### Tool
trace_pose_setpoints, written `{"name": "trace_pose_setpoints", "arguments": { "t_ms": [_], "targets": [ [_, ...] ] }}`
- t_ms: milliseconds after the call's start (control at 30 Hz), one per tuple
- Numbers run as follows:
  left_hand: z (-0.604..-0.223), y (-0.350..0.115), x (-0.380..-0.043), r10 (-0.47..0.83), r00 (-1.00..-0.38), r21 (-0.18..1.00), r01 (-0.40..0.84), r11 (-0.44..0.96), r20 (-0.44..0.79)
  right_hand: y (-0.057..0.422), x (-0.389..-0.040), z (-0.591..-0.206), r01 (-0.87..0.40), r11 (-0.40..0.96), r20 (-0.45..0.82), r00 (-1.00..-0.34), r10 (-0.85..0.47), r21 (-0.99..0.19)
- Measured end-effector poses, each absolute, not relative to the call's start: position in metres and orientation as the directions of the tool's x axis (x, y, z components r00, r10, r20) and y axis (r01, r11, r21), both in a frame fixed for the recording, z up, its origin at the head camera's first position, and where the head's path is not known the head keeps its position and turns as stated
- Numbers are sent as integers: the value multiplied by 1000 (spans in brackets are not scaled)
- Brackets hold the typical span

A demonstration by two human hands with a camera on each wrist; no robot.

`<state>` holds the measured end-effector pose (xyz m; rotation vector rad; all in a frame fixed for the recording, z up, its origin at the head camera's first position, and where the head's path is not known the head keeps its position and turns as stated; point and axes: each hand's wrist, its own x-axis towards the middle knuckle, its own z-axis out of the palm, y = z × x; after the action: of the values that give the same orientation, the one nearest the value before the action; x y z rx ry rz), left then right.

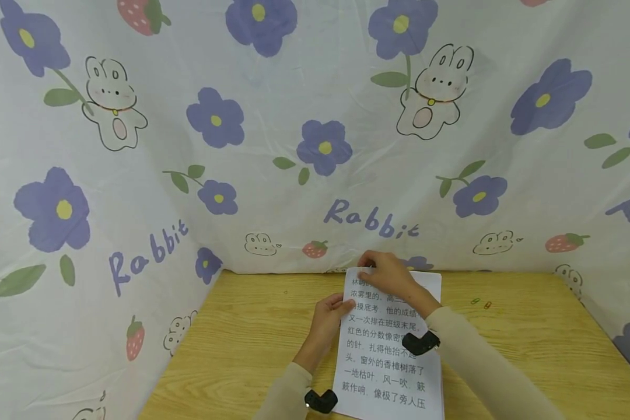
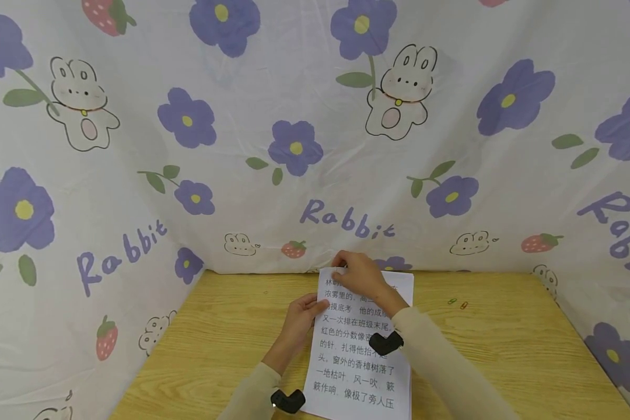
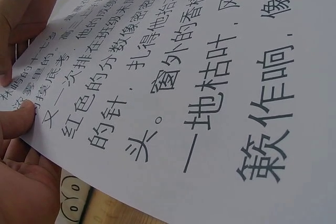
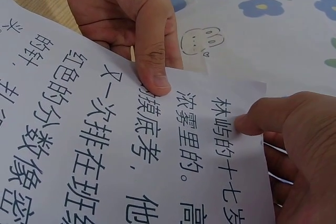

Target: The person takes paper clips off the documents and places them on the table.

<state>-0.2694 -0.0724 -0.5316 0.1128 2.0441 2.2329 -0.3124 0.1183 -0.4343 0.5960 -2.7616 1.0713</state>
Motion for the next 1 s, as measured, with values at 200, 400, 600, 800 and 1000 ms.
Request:
{"name": "trace_pose_setpoints", "arguments": {
  "t_ms": [200,400,600,800,1000],
  "targets": [
    [-531,-72,-269,123,-992,996,-41,-81,-31,117,-312,-437,-399,656,260,-916,-304,-641],
    [-532,-72,-270,128,-991,996,-41,-78,-31,117,-314,-437,-388,638,262,-922,-286,-665],
    [-532,-73,-270,125,-992,996,-37,-77,-27,121,-318,-435,-398,624,299,-917,-263,-672],
    [-532,-74,-269,113,-993,996,-41,-80,-32,127,-319,-430,-396,602,328,-917,-227,-693],
    [-534,-75,-269,108,-994,995,-40,-94,-30,132,-318,-428,-399,602,334,-916,-223,-691]
  ]
}}
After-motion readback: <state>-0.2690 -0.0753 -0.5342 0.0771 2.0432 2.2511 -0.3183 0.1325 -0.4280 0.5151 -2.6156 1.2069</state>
